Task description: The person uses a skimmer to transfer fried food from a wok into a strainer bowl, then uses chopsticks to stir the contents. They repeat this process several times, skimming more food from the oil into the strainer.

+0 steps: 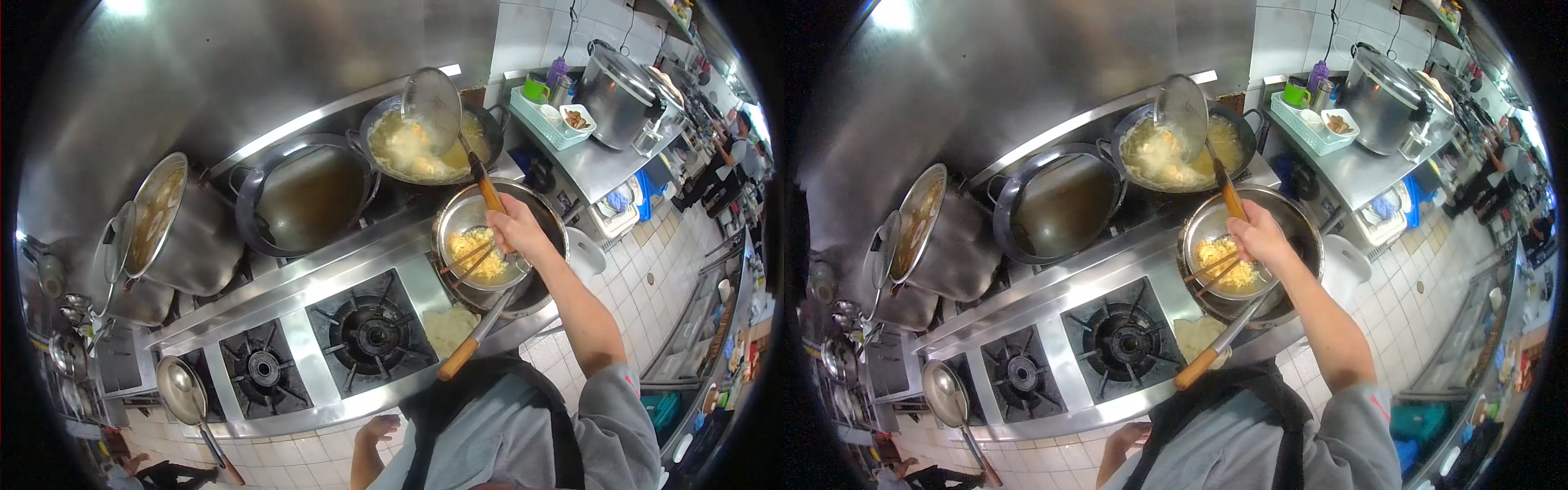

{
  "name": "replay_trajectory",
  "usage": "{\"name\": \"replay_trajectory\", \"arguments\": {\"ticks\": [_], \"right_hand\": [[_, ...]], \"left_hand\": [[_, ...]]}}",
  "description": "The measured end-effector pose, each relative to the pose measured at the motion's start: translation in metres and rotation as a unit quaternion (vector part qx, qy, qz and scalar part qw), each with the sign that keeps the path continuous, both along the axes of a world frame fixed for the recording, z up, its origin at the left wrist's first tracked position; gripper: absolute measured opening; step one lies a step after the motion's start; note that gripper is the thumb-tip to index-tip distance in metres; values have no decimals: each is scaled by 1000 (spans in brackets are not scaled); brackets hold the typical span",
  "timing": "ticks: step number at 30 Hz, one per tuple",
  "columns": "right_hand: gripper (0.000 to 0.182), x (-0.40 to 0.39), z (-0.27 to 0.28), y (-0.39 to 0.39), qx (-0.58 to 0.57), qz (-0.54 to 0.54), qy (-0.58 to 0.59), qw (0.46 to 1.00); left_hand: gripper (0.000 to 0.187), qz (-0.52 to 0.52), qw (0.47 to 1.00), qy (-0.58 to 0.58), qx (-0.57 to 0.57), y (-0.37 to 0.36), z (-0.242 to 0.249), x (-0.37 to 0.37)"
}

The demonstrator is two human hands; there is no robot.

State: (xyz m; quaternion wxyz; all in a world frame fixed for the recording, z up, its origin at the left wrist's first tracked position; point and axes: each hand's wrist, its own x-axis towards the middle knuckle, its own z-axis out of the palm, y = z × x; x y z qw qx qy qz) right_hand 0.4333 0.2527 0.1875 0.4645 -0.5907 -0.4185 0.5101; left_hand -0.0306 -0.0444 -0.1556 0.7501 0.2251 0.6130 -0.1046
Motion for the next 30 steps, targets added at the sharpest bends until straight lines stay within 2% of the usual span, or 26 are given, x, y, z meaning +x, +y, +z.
{"name": "replay_trajectory", "arguments": {"ticks": [3,9,10,13,16,19,20,23,26,28,30], "right_hand": [[49,7,7,-5,12,5,-47,999],[48,31,17,-15,41,-35,-186,981],[48,43,5,-13,55,-40,-200,977],[48,47,14,-21,46,-64,-211,974],[36,52,24,-34,-6,-69,-158,985],[32,64,26,-40,-71,-46,-68,994],[21,66,29,-40,-80,-36,-33,996],[14,63,40,-41,-108,-35,38,993],[13,53,44,-36,-124,-9,92,988],[14,39,46,-33,-140,-29,122,982],[23,29,43,-28,-156,-31,159,974]], "left_hand": [[43,-2,1000,8,-3,-3,0,-2],[40,-15,999,32,-5,-6,12,5],[40,-12,1000,27,-2,-7,13,6],[41,-14,1000,18,9,-6,17,8],[41,-25,999,19,18,-6,-5,8],[40,-11,1000,14,19,-7,-13,3],[39,-6,1000,16,17,-5,-11,4],[35,-12,1000,12,26,0,-7,2],[32,-18,999,28,30,2,-6,3],[31,-10,999,28,26,1,-6,3],[32,7,1000,9,18,-5,-15,-1]]}}
